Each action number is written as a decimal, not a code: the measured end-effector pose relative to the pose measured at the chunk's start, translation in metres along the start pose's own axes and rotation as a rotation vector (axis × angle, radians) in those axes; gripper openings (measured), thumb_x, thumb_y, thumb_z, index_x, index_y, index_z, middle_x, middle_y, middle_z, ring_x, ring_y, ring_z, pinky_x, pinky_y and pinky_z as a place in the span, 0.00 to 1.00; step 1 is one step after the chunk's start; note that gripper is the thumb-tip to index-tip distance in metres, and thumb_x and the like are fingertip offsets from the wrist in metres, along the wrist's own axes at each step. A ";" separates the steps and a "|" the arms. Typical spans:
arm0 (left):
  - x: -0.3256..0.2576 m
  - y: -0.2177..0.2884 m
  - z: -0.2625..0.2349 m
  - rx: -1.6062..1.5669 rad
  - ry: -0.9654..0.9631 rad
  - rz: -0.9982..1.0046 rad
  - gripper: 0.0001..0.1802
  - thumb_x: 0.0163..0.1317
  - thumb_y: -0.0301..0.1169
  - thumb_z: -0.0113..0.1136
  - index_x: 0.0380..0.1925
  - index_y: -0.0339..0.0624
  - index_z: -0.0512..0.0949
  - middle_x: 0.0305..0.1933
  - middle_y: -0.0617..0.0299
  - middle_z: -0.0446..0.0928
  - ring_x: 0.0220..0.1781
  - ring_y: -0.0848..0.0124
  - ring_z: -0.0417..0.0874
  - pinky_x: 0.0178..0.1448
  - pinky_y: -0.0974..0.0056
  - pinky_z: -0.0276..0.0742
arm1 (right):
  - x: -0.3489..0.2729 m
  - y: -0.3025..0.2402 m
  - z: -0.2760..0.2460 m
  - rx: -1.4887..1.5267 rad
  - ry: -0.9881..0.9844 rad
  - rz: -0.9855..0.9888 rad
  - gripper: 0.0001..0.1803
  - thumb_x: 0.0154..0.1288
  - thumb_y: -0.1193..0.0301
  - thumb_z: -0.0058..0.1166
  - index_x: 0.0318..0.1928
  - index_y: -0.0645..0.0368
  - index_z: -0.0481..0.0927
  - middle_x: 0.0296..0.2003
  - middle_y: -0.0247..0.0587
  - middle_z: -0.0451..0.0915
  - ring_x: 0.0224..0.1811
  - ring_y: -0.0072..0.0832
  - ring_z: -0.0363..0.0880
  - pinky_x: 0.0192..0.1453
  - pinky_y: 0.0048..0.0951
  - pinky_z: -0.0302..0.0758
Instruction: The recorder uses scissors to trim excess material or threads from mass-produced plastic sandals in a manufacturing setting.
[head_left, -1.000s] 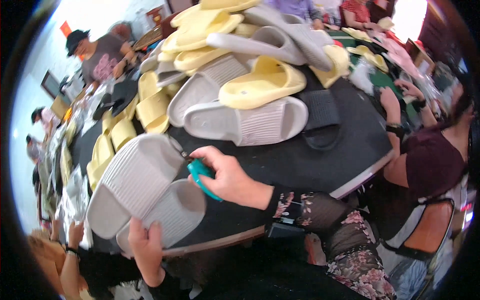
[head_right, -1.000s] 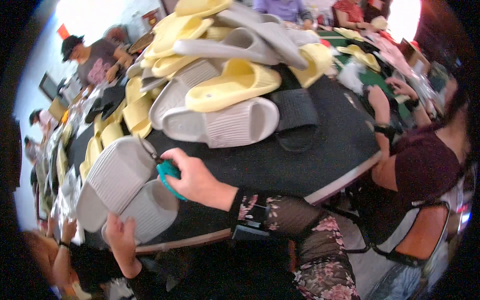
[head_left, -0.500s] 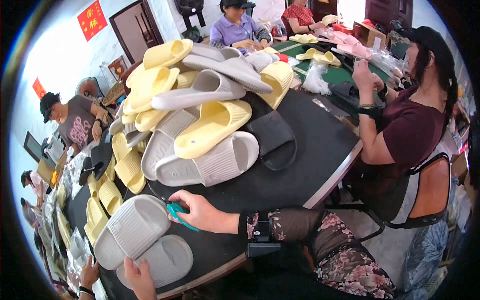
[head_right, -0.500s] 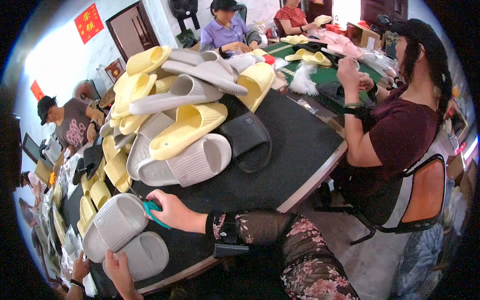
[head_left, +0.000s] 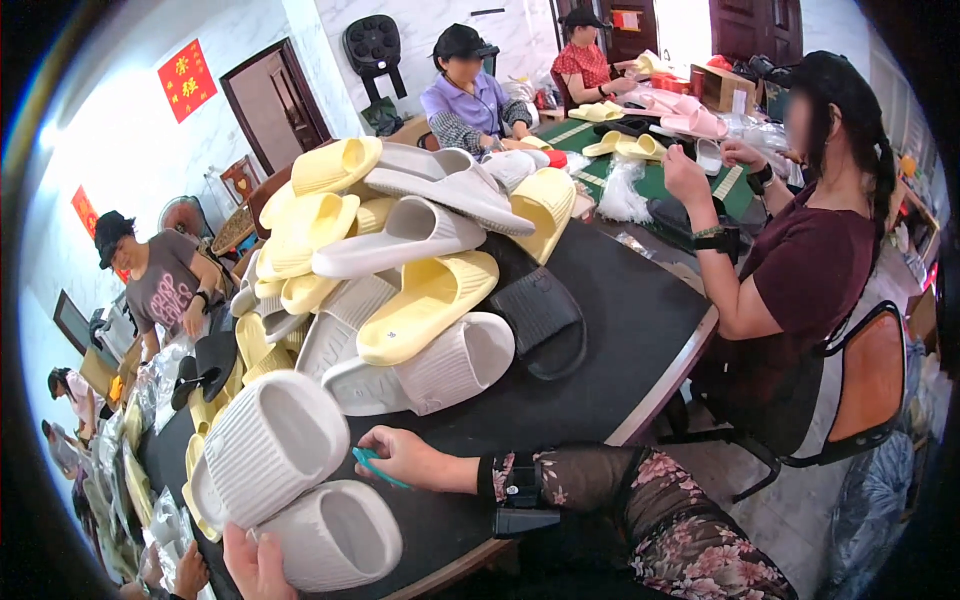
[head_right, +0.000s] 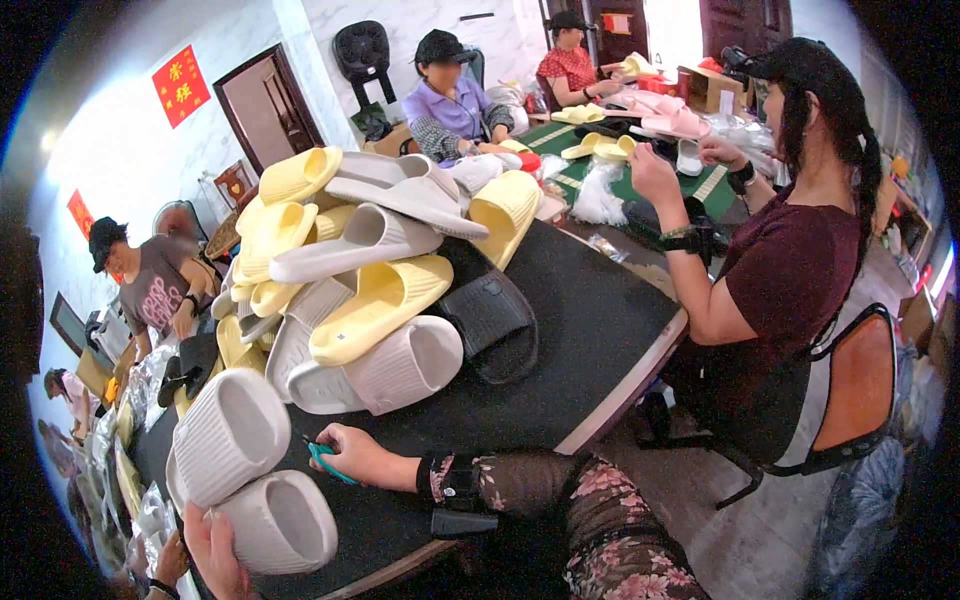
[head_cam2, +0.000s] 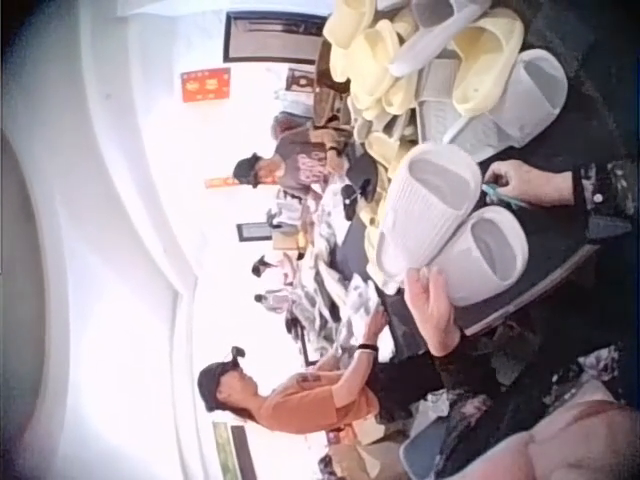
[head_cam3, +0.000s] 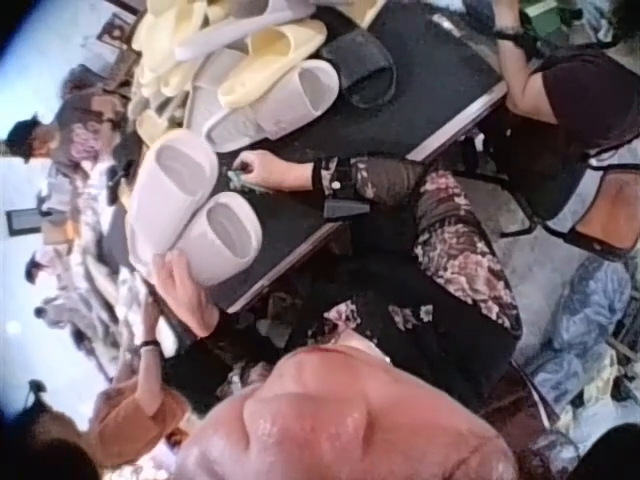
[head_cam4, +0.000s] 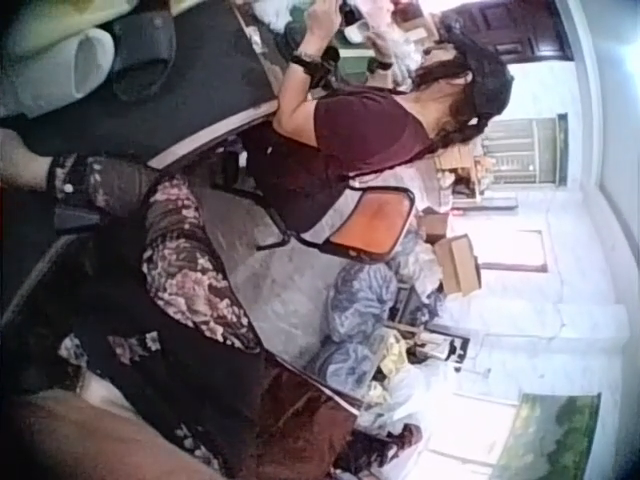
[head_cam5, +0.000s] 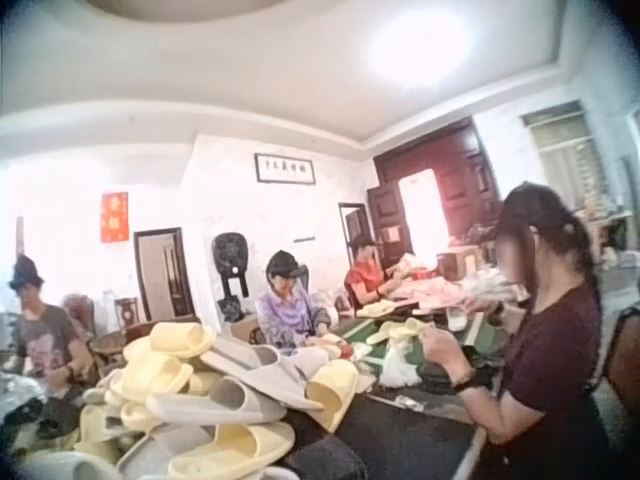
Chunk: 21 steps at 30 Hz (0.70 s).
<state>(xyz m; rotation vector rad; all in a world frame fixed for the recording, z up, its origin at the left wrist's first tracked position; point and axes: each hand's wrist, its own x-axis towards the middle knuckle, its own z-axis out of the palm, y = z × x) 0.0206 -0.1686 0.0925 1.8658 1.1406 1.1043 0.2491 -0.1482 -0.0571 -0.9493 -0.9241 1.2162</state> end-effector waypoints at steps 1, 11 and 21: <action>0.003 0.007 0.005 0.022 -0.065 0.024 0.12 0.62 0.29 0.54 0.40 0.29 0.71 0.32 0.59 0.74 0.31 0.73 0.71 0.39 0.68 0.68 | 0.007 0.015 -0.001 -0.001 -0.001 -0.005 0.21 0.58 0.65 0.63 0.45 0.68 0.74 0.37 0.44 0.81 0.39 0.23 0.79 0.45 0.26 0.75; 0.072 0.079 0.107 -0.348 -0.555 0.076 0.22 0.62 0.21 0.50 0.57 0.31 0.67 0.53 0.56 0.75 0.51 0.74 0.76 0.54 0.70 0.70 | -0.019 -0.002 -0.021 -0.256 -0.112 -0.119 0.24 0.61 0.59 0.57 0.50 0.64 0.74 0.44 0.47 0.79 0.46 0.32 0.77 0.53 0.32 0.72; 0.109 0.047 0.197 -0.105 -0.604 0.373 0.22 0.63 0.27 0.56 0.56 0.32 0.67 0.50 0.58 0.76 0.48 0.74 0.76 0.51 0.67 0.73 | -0.001 0.008 0.003 -0.352 0.004 -0.153 0.27 0.53 0.59 0.63 0.46 0.67 0.75 0.42 0.56 0.80 0.46 0.44 0.78 0.50 0.39 0.73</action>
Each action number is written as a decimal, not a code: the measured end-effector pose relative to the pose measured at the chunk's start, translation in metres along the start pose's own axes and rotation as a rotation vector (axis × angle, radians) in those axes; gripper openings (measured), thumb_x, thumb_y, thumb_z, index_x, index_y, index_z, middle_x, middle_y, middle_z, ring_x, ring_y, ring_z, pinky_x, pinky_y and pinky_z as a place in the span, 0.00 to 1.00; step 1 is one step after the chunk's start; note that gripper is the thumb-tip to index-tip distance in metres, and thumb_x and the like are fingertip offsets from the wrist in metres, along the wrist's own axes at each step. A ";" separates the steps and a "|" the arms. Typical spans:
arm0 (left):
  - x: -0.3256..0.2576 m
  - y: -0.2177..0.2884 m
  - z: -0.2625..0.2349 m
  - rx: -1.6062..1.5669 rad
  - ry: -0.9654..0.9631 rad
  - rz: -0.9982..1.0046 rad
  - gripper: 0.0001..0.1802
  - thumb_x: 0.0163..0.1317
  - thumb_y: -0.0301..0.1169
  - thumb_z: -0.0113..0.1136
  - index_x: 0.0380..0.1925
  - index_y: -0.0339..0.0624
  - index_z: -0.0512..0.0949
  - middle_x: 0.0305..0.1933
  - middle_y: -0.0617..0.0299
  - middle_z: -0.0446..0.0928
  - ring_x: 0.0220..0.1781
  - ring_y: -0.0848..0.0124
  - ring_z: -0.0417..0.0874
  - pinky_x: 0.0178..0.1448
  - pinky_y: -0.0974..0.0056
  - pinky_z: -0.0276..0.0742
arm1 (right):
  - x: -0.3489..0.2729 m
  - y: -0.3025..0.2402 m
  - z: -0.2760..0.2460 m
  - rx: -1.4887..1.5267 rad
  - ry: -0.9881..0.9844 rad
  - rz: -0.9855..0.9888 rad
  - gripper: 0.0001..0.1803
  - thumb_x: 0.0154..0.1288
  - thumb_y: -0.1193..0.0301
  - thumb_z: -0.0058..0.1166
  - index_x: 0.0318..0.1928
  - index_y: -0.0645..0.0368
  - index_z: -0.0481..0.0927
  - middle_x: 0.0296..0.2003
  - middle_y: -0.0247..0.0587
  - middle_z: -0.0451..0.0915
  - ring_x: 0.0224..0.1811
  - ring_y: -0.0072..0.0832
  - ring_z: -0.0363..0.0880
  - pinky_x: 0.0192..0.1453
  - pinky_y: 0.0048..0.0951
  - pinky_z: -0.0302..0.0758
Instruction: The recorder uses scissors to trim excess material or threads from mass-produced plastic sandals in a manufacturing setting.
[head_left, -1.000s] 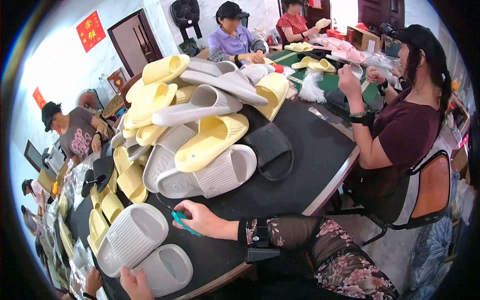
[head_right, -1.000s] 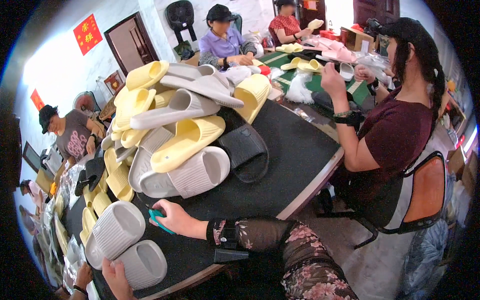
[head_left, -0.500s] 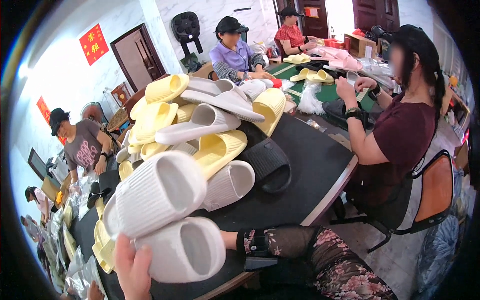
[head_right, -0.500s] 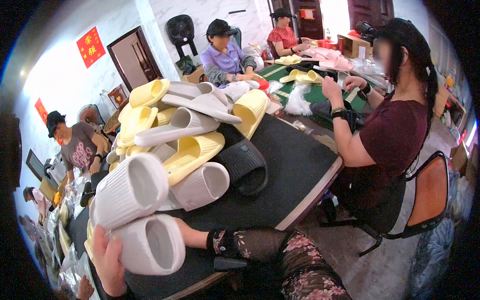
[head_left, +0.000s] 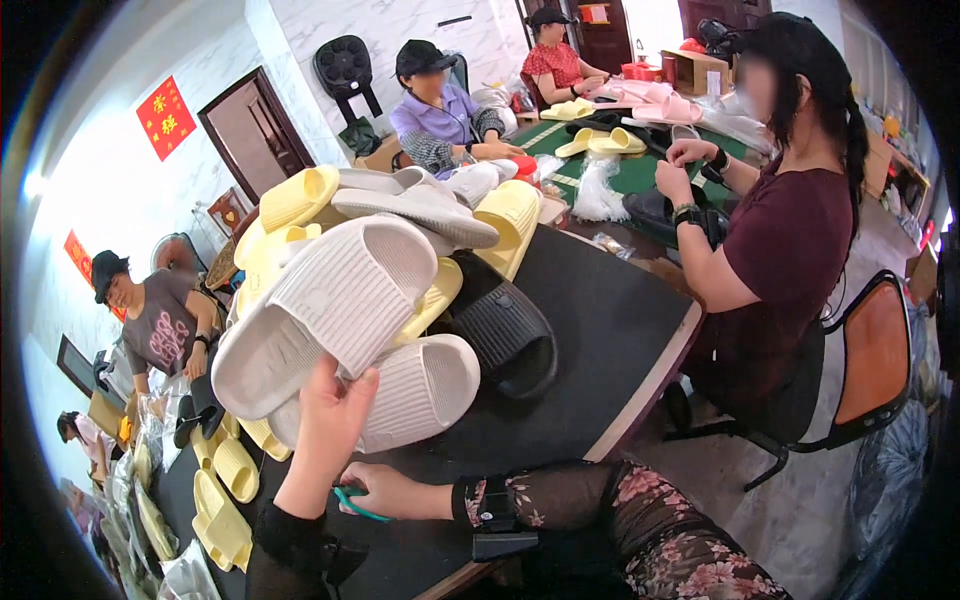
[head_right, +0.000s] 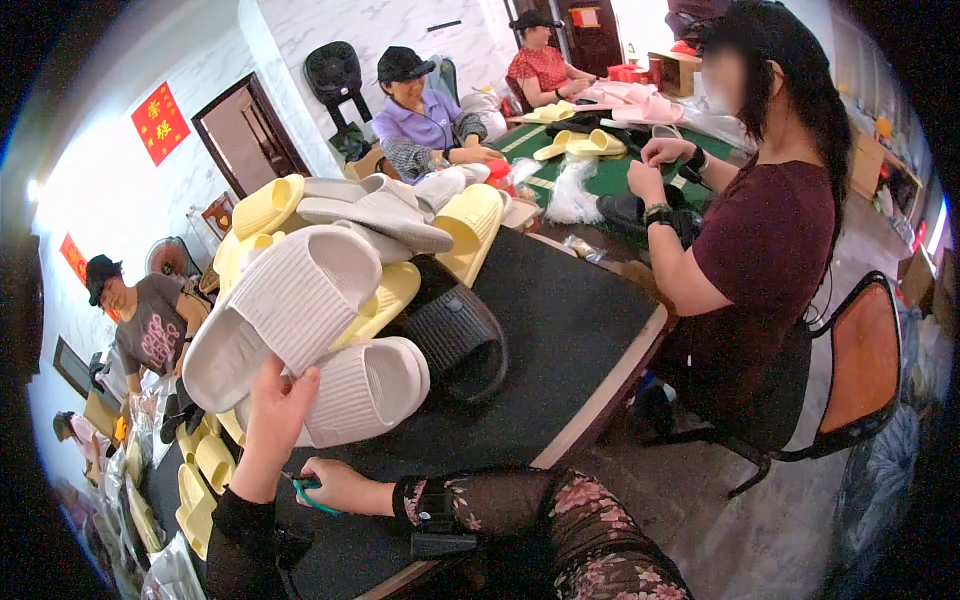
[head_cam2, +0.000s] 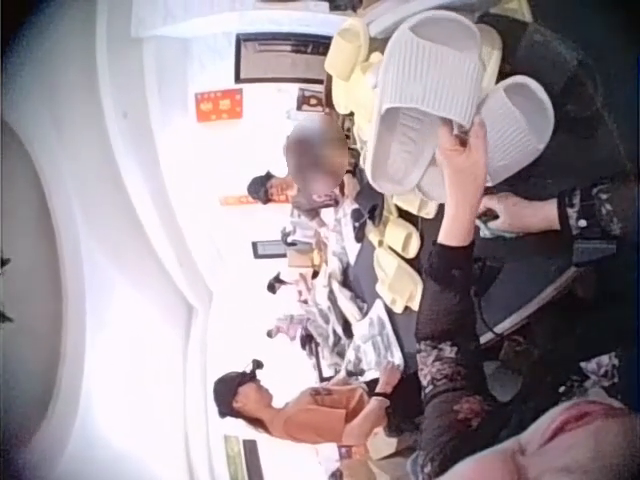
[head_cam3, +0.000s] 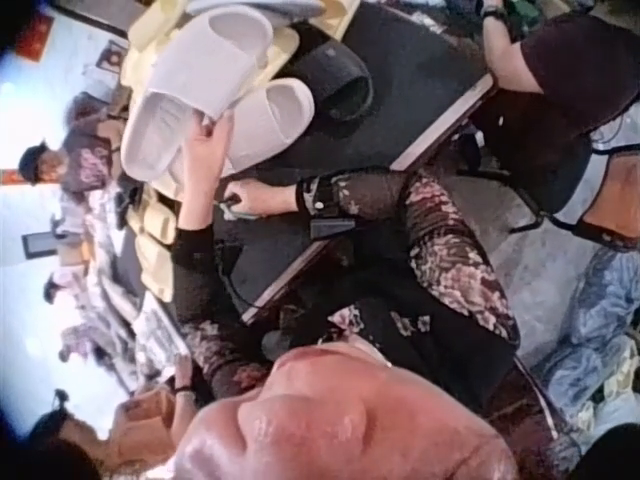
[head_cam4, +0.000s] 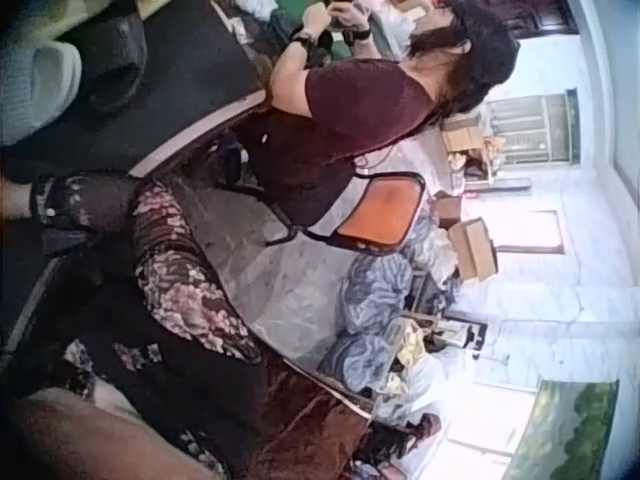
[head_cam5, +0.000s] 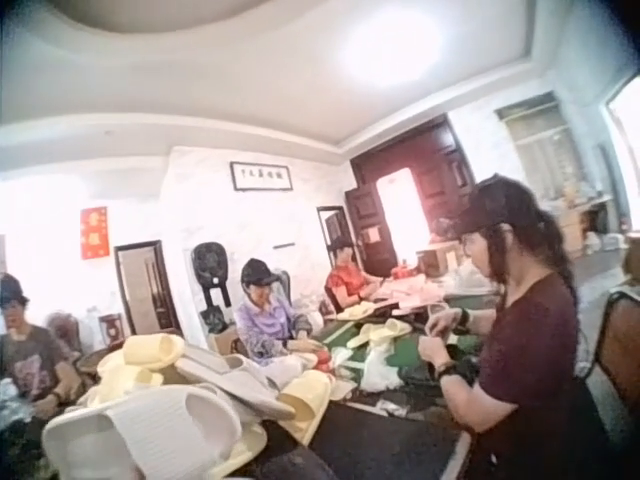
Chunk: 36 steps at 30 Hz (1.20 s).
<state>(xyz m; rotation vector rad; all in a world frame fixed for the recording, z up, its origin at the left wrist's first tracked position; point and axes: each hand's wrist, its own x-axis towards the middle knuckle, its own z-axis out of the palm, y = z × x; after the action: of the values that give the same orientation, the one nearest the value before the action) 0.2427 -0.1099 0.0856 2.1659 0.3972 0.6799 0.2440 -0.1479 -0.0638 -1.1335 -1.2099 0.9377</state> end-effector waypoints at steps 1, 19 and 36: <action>0.005 -0.002 0.001 0.016 0.005 0.001 0.21 0.62 0.27 0.57 0.54 0.31 0.68 0.49 0.56 0.77 0.48 0.74 0.77 0.50 0.67 0.73 | 0.000 0.002 0.001 0.009 0.014 -0.021 0.25 0.53 0.60 0.63 0.44 0.67 0.75 0.39 0.55 0.80 0.42 0.43 0.80 0.46 0.37 0.74; 0.092 -0.050 0.017 0.033 0.122 0.043 0.18 0.61 0.27 0.57 0.52 0.34 0.72 0.45 0.58 0.79 0.45 0.73 0.76 0.52 0.66 0.70 | -0.004 -0.023 -0.008 -0.107 -0.115 0.253 0.27 0.50 0.62 0.64 0.45 0.70 0.75 0.34 0.55 0.80 0.31 0.39 0.81 0.35 0.36 0.76; 0.113 -0.033 0.018 0.010 -0.007 -0.058 0.15 0.64 0.30 0.56 0.48 0.33 0.75 0.42 0.63 0.79 0.42 0.78 0.75 0.49 0.69 0.70 | 0.000 -0.005 0.005 0.015 -0.063 0.043 0.19 0.51 0.65 0.62 0.38 0.67 0.75 0.27 0.49 0.80 0.22 0.34 0.78 0.30 0.36 0.74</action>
<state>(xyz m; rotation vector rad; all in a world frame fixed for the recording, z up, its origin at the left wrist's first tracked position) 0.3427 -0.0450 0.0887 2.1566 0.4587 0.6397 0.2390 -0.1483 -0.0594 -1.1287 -1.2312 1.0201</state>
